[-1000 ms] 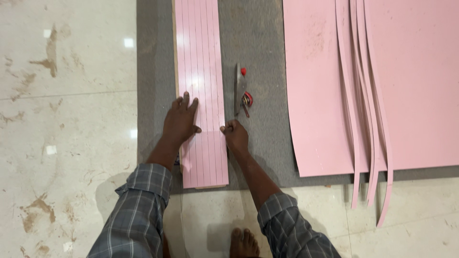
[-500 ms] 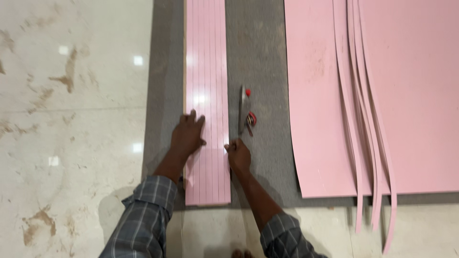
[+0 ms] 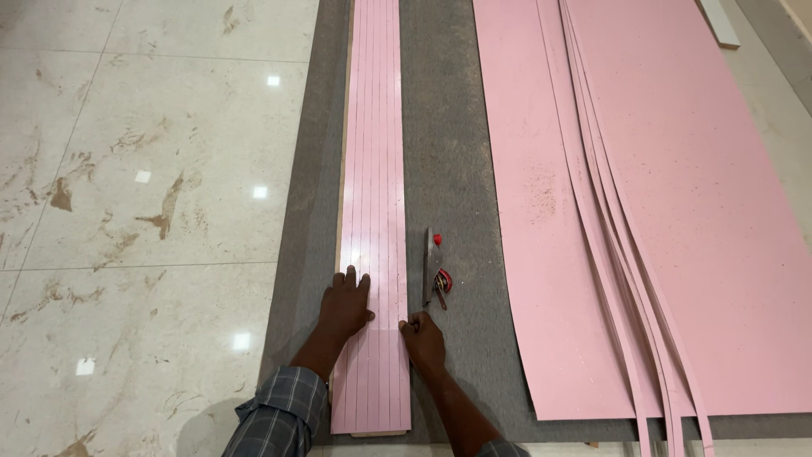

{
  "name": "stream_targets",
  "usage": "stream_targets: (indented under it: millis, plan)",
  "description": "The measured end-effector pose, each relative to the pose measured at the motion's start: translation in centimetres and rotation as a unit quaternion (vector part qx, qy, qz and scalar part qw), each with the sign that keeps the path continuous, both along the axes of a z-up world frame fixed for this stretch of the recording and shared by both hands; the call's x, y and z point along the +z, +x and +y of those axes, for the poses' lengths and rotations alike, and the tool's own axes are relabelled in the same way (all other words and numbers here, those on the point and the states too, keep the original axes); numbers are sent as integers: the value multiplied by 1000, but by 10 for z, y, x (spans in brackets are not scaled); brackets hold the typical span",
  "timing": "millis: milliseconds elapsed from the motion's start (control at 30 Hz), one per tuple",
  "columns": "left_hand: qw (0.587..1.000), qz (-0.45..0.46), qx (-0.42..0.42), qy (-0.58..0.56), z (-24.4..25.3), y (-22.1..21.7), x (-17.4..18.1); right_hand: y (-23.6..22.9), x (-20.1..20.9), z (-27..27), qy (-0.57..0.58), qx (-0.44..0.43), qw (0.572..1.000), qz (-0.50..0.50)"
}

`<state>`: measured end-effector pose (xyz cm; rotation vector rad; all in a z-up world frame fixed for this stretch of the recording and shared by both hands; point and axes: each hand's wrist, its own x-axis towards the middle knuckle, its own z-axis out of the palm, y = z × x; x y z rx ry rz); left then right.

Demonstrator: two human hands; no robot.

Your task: The person cuts a long pink foam sheet into thin strips using a utility knife and a straight edge. They align the sheet, score along the lines, and snap off the strips, repeating the process for multiple pieces.

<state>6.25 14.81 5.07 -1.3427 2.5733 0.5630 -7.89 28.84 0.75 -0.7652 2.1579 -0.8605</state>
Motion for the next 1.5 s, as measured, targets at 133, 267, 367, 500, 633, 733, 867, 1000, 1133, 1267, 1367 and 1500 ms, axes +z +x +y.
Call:
stream_targets:
  millis: [133, 267, 367, 500, 633, 733, 867, 1000, 1133, 1267, 1367, 1500]
  plan:
    - [998, 51, 21, -27, -4, 0, 0, -6, -1, -8, -23, 17, 1000, 3]
    - [997, 67, -13, -44, 2, 11, -15, -4, -23, 14, -59, 48, 996, 45]
    - [998, 54, -19, -28, -10, 10, -17, -8, -35, 7, -58, 41, 996, 54]
    - [996, 73, -15, -51, -9, 8, -12, -15, -36, 0, -50, 27, 998, -1]
    - [997, 61, -5, -40, -5, 9, -5, -8, -29, 6, -52, 20, 998, 24]
    - [998, 51, -1, -39, -9, 6, 1, -7, -24, 3, -33, 13, 999, 27]
    - [998, 46, -5, -43, -7, 5, 8, -8, -19, 1, -27, 12, 1000, -3]
    - [1000, 17, 3, 4, -8, 3, 12, -5, -8, 2, -34, 10, 999, 0]
    - [996, 46, -6, -82, -12, -12, 2, -2, 7, 7, -41, 17, 998, 52]
    - [983, 98, -18, -157, -17, -26, -14, -15, 21, 5, -82, 8, 957, 280]
    - [982, 112, -16, -150, -21, -28, -20, -46, 28, -13, -211, 11, 906, 367]
    - [964, 166, -32, -205, -35, -34, -19, -92, 33, -53, -208, 74, 905, 365]
